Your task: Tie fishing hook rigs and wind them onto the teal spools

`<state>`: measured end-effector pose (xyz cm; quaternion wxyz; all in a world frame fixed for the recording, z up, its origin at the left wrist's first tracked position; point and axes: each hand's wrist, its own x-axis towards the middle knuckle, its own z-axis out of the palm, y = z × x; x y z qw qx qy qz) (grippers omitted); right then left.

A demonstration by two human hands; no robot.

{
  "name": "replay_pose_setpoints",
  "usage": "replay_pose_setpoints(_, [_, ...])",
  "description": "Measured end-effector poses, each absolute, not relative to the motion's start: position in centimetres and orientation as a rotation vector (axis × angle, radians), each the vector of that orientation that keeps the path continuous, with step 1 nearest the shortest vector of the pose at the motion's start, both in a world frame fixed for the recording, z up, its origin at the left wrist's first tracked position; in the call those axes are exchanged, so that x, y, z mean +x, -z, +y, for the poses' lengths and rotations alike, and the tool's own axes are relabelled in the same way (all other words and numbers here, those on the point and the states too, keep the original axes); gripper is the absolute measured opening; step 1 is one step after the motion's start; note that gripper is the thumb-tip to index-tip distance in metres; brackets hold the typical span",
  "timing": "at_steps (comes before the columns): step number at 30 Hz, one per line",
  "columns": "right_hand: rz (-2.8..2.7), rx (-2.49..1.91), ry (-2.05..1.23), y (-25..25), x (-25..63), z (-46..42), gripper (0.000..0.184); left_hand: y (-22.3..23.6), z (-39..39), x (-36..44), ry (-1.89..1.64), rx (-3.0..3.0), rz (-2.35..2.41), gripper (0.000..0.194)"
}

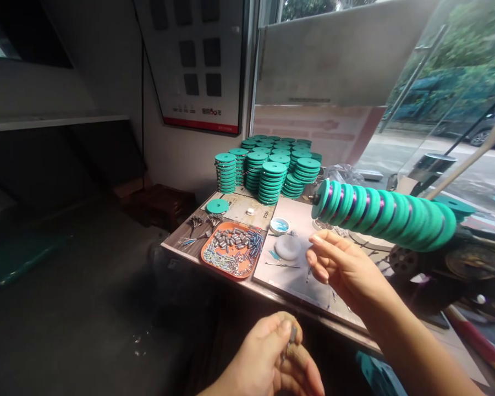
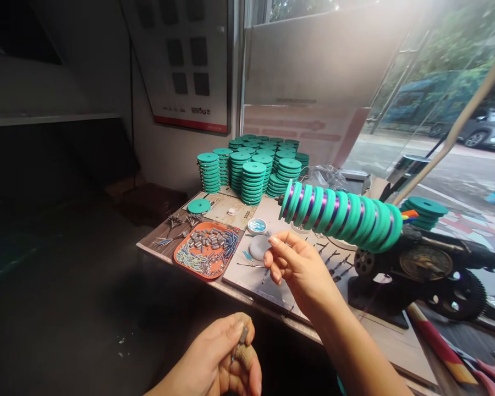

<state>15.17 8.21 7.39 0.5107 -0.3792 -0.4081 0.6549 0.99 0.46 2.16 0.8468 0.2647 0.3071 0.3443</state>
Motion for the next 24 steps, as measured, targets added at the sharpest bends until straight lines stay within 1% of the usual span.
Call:
replay_pose_setpoints(9, [-0.968, -0.914, -1.548, -7.3, 15.3, 8.3, 0.017, -1.4, 0.0, 0.6, -0.708, 0.537, 0.649, 0.028])
replay_pose_setpoints(12, [-0.980, -0.908, -1.524, -7.5, 15.3, 8.4, 0.018, -1.8, 0.2, 0.5, -0.707, 0.550, 0.649, 0.028])
replay_pose_setpoints(16, [-1.030, -0.925, -1.451, -8.1, 15.7, 8.6, 0.018, -3.6, 2.0, 0.4, -0.807, 0.852, 0.603, 0.009])
replay_pose_setpoints(17, [-1.050, -0.938, -1.432, -8.2, 15.8, 8.7, 0.017, -4.2, 2.8, 0.5, -0.835, 0.934, 0.567, 0.013])
replay_pose_setpoints(19, [-1.084, -0.966, -1.420, -8.5, 16.0, 8.9, 0.017, -5.1, 4.4, 1.0, -0.802, 0.914, 0.461, 0.022])
replay_pose_setpoints(21, [-1.094, -0.983, -1.445, -8.6, 16.2, 9.0, 0.017, -5.7, 5.7, 1.8, -0.775, 0.848, 0.443, 0.022])
replay_pose_setpoints(24, [-1.102, -0.979, -1.464, -8.6, 16.4, 9.1, 0.016, -6.2, 6.6, 3.0, -0.808, 0.823, 0.560, 0.021])
